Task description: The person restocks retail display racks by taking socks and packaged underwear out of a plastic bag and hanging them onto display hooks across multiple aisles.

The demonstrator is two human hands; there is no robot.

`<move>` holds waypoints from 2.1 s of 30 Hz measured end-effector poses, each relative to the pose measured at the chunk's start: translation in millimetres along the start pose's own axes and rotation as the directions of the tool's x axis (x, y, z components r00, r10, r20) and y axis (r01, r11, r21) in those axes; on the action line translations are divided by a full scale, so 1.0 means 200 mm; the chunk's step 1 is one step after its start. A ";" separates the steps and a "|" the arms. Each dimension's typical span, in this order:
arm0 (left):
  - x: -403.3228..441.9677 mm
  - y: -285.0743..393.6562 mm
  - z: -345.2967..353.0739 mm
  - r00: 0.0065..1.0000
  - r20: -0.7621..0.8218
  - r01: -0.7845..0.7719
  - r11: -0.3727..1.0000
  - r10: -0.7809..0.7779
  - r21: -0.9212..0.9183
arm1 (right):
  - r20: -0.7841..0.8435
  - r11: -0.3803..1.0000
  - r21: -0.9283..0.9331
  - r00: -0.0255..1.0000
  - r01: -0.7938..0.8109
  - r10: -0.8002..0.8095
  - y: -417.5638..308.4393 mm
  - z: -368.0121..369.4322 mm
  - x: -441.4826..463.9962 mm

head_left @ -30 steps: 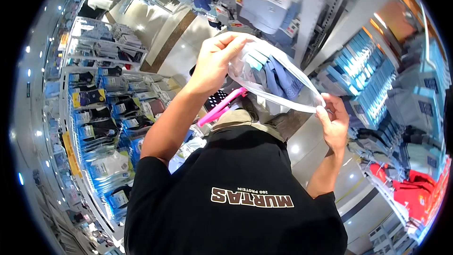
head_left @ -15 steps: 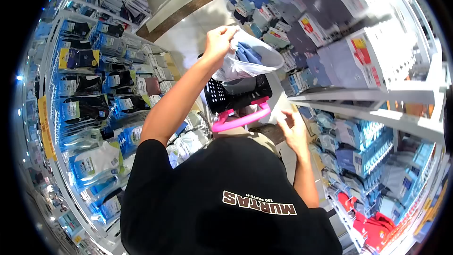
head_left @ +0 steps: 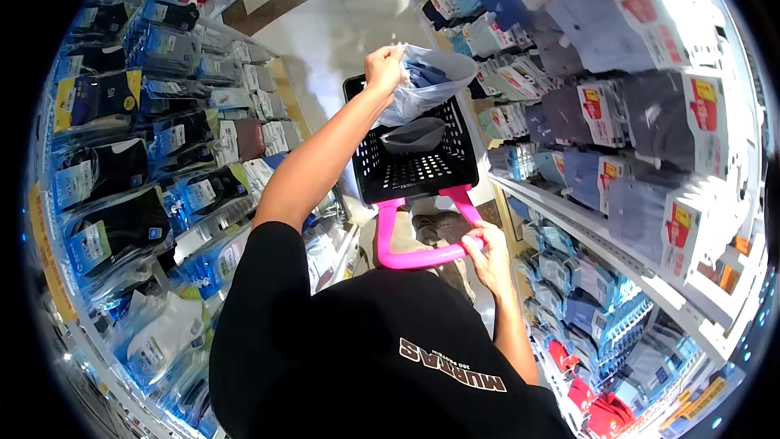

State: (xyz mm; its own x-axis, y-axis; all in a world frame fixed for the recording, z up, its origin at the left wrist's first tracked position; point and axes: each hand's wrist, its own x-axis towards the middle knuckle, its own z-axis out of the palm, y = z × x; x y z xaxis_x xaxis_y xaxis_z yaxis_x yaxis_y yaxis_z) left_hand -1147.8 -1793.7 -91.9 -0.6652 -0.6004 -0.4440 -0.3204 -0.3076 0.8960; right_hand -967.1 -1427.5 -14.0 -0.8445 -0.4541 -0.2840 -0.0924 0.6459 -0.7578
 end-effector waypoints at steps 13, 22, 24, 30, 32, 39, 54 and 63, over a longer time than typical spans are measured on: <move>0.71 -1.19 -0.06 0.958 -0.282 0.179 0.886 -0.058 0.428 | -0.059 0.988 0.124 0.993 -0.097 0.104 0.08 0.10 0.08; 0.82 -1.98 -0.26 0.867 -0.479 0.392 0.781 -0.138 0.486 | -0.038 0.984 0.092 0.987 -0.150 0.154 0.11 0.13 0.10; 0.70 -1.81 -0.23 0.901 -0.383 0.425 0.602 -0.205 0.676 | -0.032 0.975 0.089 0.977 -0.205 0.209 0.11 0.13 0.10; 0.48 -2.16 -0.24 0.959 -0.234 0.284 0.523 -0.161 0.804 | -0.087 0.971 0.107 0.971 -0.215 0.224 0.08 0.18 0.16; 0.45 -2.25 -0.27 0.969 -0.087 0.161 0.318 -0.232 0.934 | -0.087 0.969 0.106 0.969 -0.222 0.232 0.09 0.18 0.17; 0.45 -2.31 -0.32 0.664 0.163 -0.037 0.186 -0.730 0.982 | -0.063 0.969 0.081 0.969 -0.232 0.237 0.06 0.19 0.23; 0.29 -2.43 -0.36 0.801 0.295 -0.051 0.432 -0.521 0.901 | -0.093 0.968 0.070 0.965 -0.240 0.246 0.03 0.20 0.31; 0.15 -1.63 -0.36 0.878 0.281 0.096 0.718 -0.388 0.690 | -0.042 0.981 0.194 0.999 0.015 -0.007 -0.05 0.21 0.66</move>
State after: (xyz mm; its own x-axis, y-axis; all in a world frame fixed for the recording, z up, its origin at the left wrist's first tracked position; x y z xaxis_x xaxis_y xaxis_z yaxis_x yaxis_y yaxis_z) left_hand -1014.7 -1763.5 -397.5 -0.6491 -0.2000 -0.7340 -0.7592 0.2306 0.6086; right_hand -1054.7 -1519.6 -69.0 -0.8652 -0.4326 -0.2534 -0.0014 0.5076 -0.8616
